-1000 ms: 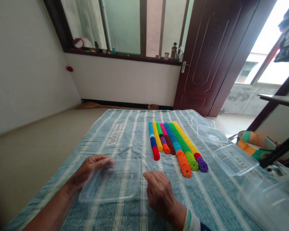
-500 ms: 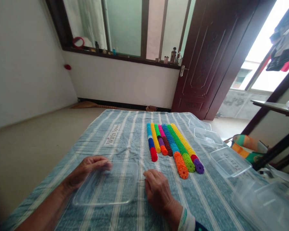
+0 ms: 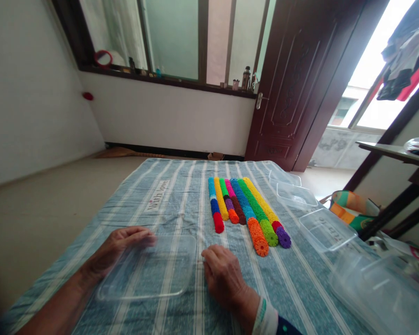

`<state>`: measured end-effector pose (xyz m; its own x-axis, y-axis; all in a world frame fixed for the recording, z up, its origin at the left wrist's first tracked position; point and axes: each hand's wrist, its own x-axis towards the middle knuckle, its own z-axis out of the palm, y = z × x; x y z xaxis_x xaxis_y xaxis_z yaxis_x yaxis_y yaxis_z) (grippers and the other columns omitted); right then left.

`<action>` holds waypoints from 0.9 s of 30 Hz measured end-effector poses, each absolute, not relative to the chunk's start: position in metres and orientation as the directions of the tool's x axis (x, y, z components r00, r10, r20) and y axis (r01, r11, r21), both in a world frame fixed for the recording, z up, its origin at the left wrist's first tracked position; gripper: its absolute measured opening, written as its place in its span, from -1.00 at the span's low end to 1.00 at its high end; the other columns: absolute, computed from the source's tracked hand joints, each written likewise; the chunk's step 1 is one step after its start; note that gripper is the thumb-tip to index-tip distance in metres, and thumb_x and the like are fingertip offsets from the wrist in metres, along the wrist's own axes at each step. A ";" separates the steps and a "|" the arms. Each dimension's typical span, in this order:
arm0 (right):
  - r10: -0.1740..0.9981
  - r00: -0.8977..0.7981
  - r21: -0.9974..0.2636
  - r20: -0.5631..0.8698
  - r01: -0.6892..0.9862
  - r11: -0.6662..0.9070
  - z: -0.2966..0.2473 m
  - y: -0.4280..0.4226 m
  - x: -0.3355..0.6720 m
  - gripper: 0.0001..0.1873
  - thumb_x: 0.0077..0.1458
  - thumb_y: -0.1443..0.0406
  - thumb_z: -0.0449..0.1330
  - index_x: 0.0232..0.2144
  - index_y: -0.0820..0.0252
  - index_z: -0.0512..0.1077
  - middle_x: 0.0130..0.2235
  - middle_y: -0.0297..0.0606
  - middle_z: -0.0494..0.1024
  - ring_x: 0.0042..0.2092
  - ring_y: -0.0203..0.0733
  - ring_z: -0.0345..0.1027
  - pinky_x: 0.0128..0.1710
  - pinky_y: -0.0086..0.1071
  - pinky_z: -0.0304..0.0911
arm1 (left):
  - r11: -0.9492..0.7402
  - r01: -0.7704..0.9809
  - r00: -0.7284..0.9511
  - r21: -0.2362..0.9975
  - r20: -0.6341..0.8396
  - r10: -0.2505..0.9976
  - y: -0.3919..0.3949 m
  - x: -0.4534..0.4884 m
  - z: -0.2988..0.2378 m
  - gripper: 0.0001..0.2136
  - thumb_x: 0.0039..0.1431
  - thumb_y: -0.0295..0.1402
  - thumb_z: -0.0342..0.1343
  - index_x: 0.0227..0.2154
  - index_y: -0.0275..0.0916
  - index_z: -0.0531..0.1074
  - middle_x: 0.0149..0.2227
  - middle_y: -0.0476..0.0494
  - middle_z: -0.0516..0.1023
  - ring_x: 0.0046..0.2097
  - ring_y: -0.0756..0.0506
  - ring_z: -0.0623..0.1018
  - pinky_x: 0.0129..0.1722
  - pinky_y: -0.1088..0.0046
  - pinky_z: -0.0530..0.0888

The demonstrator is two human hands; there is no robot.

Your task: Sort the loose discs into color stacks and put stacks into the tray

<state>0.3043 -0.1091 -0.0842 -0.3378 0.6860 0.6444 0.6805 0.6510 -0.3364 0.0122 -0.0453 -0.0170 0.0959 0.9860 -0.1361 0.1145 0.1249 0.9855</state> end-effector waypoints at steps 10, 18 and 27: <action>0.644 -0.308 -0.287 0.700 0.704 0.649 -0.083 -0.101 0.314 -0.75 0.17 0.49 0.03 -0.19 0.16 0.42 -0.21 -0.17 0.56 -0.20 -0.13 0.47 -0.20 -0.30 0.40 | 0.126 0.078 0.081 0.989 -0.132 0.988 -0.045 0.013 -0.018 -0.72 -0.19 -0.12 0.38 -0.53 -0.26 0.64 -0.42 -0.24 0.69 -0.30 -0.23 0.63 -0.15 0.27 0.52; 0.762 -0.289 -0.222 0.579 0.843 0.489 -0.055 -0.069 0.338 -0.61 0.03 0.52 0.17 -0.09 0.14 0.46 -0.01 -0.10 0.54 0.01 0.04 0.39 -0.04 -0.11 0.35 | 0.149 0.038 0.101 0.988 -0.152 0.983 -0.046 0.014 -0.017 -0.75 -0.16 -0.19 0.38 -0.52 -0.31 0.62 -0.44 -0.19 0.68 -0.31 -0.16 0.61 -0.19 0.39 0.47; 0.875 -0.393 -0.125 0.281 0.890 0.439 -0.028 -0.036 0.346 -0.65 0.04 0.47 0.29 -0.09 0.16 0.50 -0.06 -0.17 0.54 0.07 -0.01 0.33 0.01 -0.19 0.27 | 0.158 0.014 0.098 0.987 -0.159 0.982 -0.048 0.015 -0.016 -0.74 -0.20 -0.16 0.40 -0.54 -0.28 0.60 -0.45 -0.19 0.67 -0.31 -0.19 0.61 -0.18 0.33 0.48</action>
